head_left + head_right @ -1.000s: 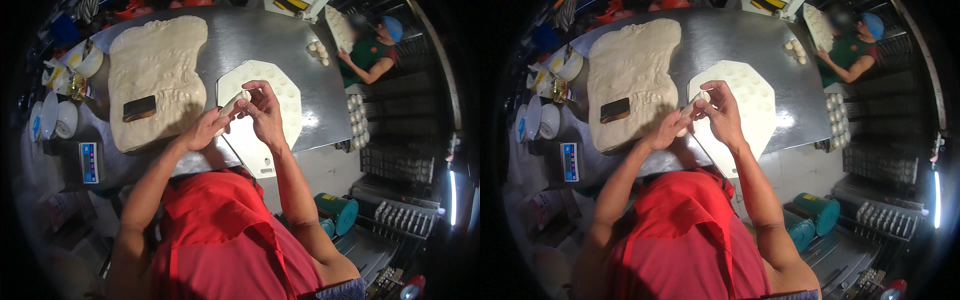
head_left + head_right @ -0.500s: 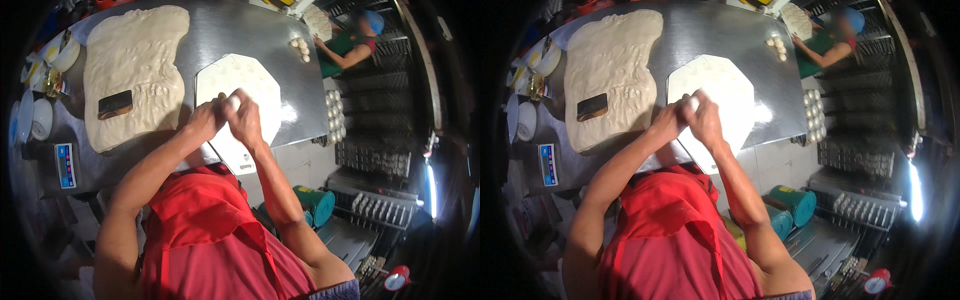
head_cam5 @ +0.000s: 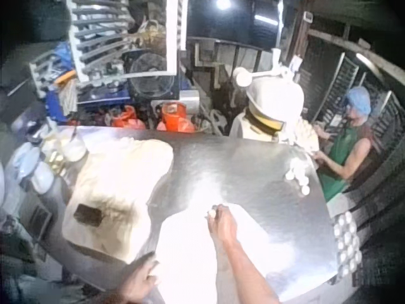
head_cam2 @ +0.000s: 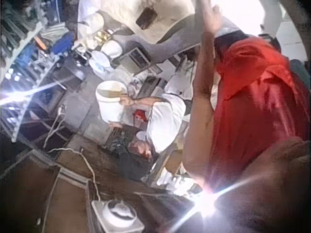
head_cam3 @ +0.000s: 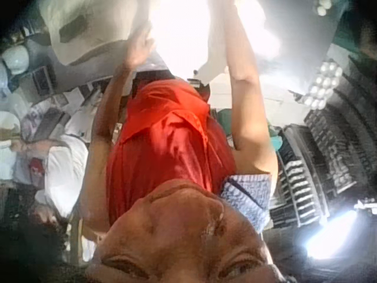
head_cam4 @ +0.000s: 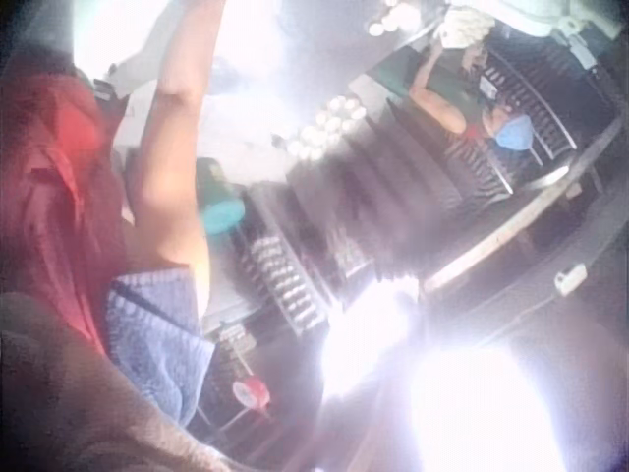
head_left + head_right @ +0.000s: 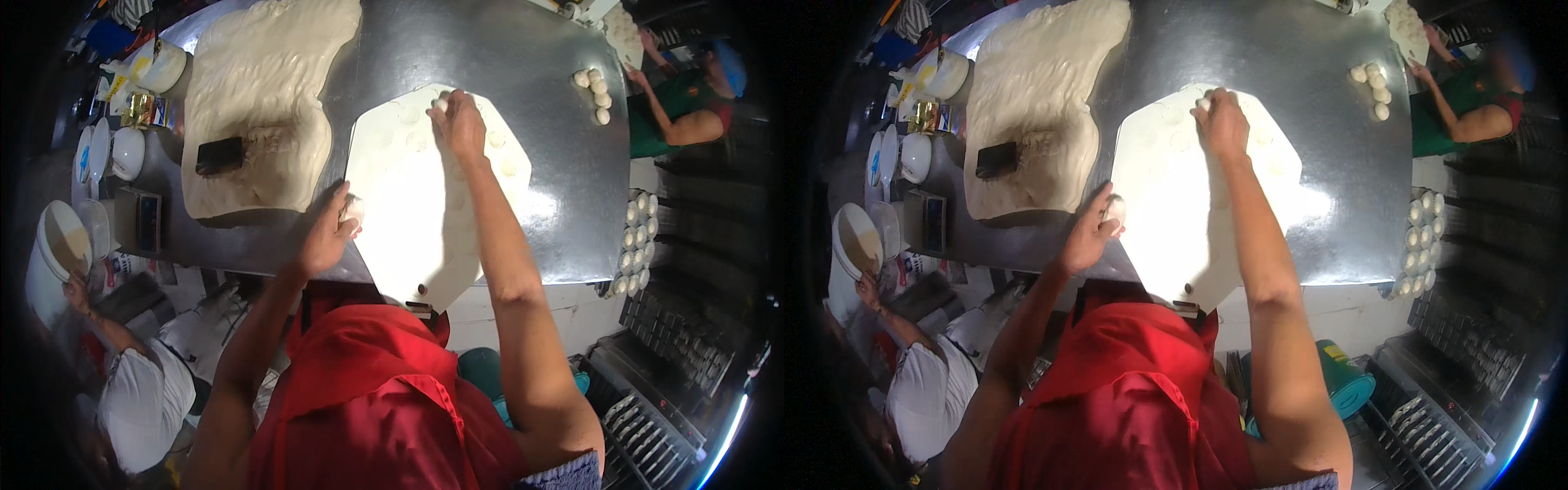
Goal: The person prepares dough by using a metal scraper to cut portions from a large sheet of dough, then rolls each portion by hand into small balls and places them onto a white shaped tray.
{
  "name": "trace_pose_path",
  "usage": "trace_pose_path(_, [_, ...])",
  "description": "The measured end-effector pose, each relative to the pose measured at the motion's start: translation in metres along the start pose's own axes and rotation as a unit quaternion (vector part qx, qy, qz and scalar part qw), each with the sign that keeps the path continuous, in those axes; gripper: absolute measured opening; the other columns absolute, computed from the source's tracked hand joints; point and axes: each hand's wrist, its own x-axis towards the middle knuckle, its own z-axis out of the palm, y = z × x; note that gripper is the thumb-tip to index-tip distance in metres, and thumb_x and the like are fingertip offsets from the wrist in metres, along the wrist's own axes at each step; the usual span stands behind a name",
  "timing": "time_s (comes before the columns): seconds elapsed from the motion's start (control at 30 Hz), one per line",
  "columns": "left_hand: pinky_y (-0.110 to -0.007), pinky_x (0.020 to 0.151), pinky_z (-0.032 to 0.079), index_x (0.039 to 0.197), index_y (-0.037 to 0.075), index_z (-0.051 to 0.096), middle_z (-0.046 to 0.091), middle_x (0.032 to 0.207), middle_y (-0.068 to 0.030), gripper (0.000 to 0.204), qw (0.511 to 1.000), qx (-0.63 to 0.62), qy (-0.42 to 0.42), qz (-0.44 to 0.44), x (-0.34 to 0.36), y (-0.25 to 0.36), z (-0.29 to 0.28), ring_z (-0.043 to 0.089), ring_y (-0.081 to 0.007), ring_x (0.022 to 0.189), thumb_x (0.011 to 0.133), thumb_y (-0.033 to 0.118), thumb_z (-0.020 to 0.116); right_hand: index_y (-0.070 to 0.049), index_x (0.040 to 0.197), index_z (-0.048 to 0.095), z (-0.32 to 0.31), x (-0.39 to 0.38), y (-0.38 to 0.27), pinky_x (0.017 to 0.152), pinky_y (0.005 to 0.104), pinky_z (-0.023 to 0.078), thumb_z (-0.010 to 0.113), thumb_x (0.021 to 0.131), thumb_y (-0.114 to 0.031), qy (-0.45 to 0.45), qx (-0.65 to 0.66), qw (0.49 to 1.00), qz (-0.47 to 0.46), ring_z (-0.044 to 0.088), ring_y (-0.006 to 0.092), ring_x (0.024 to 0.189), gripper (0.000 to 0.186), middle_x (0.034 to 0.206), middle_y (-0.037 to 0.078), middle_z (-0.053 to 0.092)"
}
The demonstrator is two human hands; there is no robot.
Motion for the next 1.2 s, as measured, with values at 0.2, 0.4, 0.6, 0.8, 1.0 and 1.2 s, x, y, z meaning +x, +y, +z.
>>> trace_pose_path(0.2, [-0.034,0.094,0.057,0.17,0.0,0.025,0.063,0.126,-0.0149,0.071,0.997,-0.004,0.022,0.075,0.018,0.041,-0.007,0.07,-0.0194,0.108,0.107,-0.002,0.059,-0.005,0.12,0.077,-0.014,-0.088,-0.059,0.094,0.0358,0.054,0.074,0.104,-0.03,-0.144,0.265,0.953,0.037,0.067,0.0201,0.104,0.03,0.118,0.012,0.075])
trace_pose_path(0.4, [-0.033,0.088,0.056,0.144,-0.001,0.054,0.07,0.109,-0.0077,0.036,0.986,0.016,-0.148,0.077,0.031,0.07,-0.035,0.067,-0.0145,0.102,0.112,0.017,0.057,-0.003,0.119,0.065,-0.035,-0.146,-0.147,0.07,0.0324,0.057,0.074,0.1,-0.005,-0.118,0.359,0.925,0.031,0.067,0.0163,0.085,0.021,0.105,0.009,0.067])
trace_pose_path(0.6, [-0.058,0.086,0.051,0.118,-0.01,0.058,0.069,0.111,-0.0365,0.044,0.921,0.256,-0.215,0.202,0.007,0.076,-0.053,0.065,-0.0544,0.109,0.116,0.032,0.044,0.0,0.107,0.068,-0.023,-0.168,-0.147,0.079,0.0387,0.054,0.074,0.102,-0.04,-0.142,0.159,0.969,0.123,0.067,0.0224,0.081,0.041,0.082,0.015,0.07])
trace_pose_path(0.8, [-0.059,0.082,0.057,0.101,-0.008,0.062,0.072,0.092,-0.0324,0.03,0.882,0.334,-0.115,0.313,-0.005,0.102,-0.046,0.072,-0.0497,0.091,0.107,0.02,0.052,0.005,0.097,0.066,-0.017,-0.171,-0.184,0.072,0.0415,0.054,0.075,0.101,-0.039,-0.012,0.159,0.982,0.099,0.067,0.0237,0.072,0.045,0.074,0.017,0.07])
trace_pose_path(1.0, [-0.053,0.082,0.059,0.103,0.006,0.069,0.074,0.095,-0.0187,0.018,0.887,0.284,-0.072,0.357,0.07,0.007,-0.054,0.076,-0.0371,0.095,0.101,0.021,0.06,0.001,0.098,0.068,0.007,-0.192,-0.229,0.091,0.0444,0.055,0.071,0.103,-0.023,-0.057,0.166,0.981,-0.083,0.072,0.0271,0.091,0.024,0.095,0.023,0.075])
trace_pose_path(1.2, [-0.051,0.113,0.045,0.141,-0.008,0.057,0.061,0.136,-0.0317,0.043,0.926,0.337,0.02,0.168,0.036,0.016,-0.047,0.058,-0.0461,0.129,0.107,0.017,0.053,0.001,0.119,0.068,-0.026,-0.131,-0.077,0.084,0.04,0.057,0.077,0.094,-0.013,0.031,0.068,0.997,0.031,0.069,0.0254,0.089,0.03,0.105,0.018,0.068])
